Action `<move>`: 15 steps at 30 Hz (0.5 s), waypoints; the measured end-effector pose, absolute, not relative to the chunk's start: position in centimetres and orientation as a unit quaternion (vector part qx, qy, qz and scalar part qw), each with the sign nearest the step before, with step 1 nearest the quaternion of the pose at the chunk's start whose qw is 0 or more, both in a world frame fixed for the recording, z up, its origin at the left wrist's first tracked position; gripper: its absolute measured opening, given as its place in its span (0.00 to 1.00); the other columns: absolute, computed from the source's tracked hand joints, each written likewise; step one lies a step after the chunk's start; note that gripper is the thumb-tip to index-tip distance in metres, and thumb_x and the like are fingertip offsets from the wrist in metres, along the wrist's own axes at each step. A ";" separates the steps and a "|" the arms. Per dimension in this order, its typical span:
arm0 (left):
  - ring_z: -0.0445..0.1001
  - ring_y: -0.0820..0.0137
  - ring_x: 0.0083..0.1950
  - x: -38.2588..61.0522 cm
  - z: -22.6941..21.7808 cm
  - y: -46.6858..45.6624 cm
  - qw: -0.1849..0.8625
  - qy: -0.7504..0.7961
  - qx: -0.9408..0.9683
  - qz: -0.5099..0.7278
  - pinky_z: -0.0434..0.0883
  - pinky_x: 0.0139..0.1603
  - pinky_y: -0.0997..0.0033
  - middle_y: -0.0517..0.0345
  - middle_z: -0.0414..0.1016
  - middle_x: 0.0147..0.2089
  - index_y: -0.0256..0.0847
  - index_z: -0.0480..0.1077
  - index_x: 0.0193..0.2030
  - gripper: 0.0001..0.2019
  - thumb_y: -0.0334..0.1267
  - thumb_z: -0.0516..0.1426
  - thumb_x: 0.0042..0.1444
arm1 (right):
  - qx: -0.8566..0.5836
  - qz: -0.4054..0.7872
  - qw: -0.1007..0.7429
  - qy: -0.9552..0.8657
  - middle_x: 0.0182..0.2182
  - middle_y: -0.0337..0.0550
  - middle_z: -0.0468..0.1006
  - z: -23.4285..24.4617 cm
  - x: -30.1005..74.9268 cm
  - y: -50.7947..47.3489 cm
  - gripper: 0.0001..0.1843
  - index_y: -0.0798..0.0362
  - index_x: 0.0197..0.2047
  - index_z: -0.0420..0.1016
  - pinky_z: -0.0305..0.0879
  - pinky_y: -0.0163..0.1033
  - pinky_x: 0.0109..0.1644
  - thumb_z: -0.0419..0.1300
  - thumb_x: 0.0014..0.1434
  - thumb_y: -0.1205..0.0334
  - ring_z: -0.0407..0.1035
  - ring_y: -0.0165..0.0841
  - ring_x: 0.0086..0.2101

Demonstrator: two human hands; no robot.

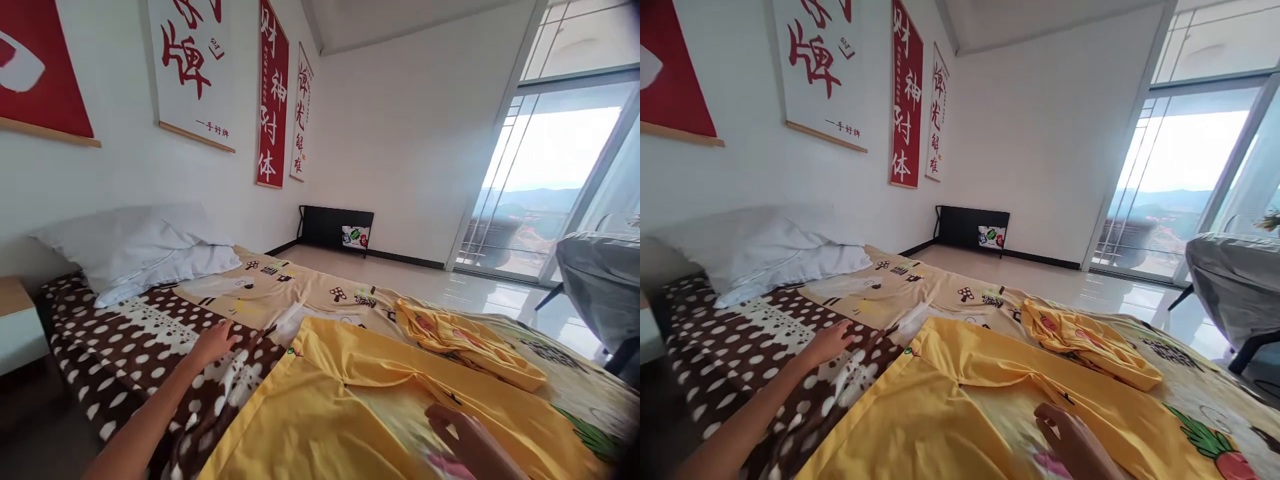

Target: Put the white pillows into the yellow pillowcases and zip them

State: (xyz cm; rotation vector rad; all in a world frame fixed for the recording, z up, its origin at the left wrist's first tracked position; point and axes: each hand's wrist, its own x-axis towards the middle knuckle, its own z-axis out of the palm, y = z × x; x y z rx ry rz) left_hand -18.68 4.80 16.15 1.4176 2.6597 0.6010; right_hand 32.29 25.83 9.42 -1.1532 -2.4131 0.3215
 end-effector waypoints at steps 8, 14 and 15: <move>0.60 0.49 0.66 -29.9 10.7 0.2 0.016 0.878 0.300 0.372 0.52 0.65 0.46 0.41 0.66 0.62 0.41 0.67 0.54 0.26 0.50 0.53 0.51 | -0.024 0.176 0.134 -0.975 0.50 0.47 0.76 14.4 8.0 13.9 0.16 0.45 0.49 0.73 0.60 0.44 0.56 0.49 0.65 0.53 0.69 0.39 0.50; 0.68 0.58 0.58 -39.0 10.9 -0.1 -0.069 0.822 0.107 0.555 0.71 0.48 0.64 0.37 0.62 0.62 0.33 0.57 0.61 0.28 0.51 0.43 0.61 | 0.097 0.143 0.206 -0.963 0.57 0.44 0.71 5.7 -6.2 8.0 0.20 0.37 0.58 0.64 0.63 0.51 0.54 0.49 0.65 0.48 0.69 0.44 0.52; 0.69 0.60 0.57 -40.7 11.0 -0.3 -0.092 0.811 0.075 0.573 0.71 0.47 0.65 0.37 0.62 0.62 0.32 0.56 0.60 0.27 0.49 0.43 0.62 | 0.080 0.148 0.215 -0.962 0.56 0.42 0.72 4.2 -6.9 7.5 0.19 0.35 0.58 0.64 0.64 0.51 0.53 0.47 0.66 0.50 0.70 0.44 0.52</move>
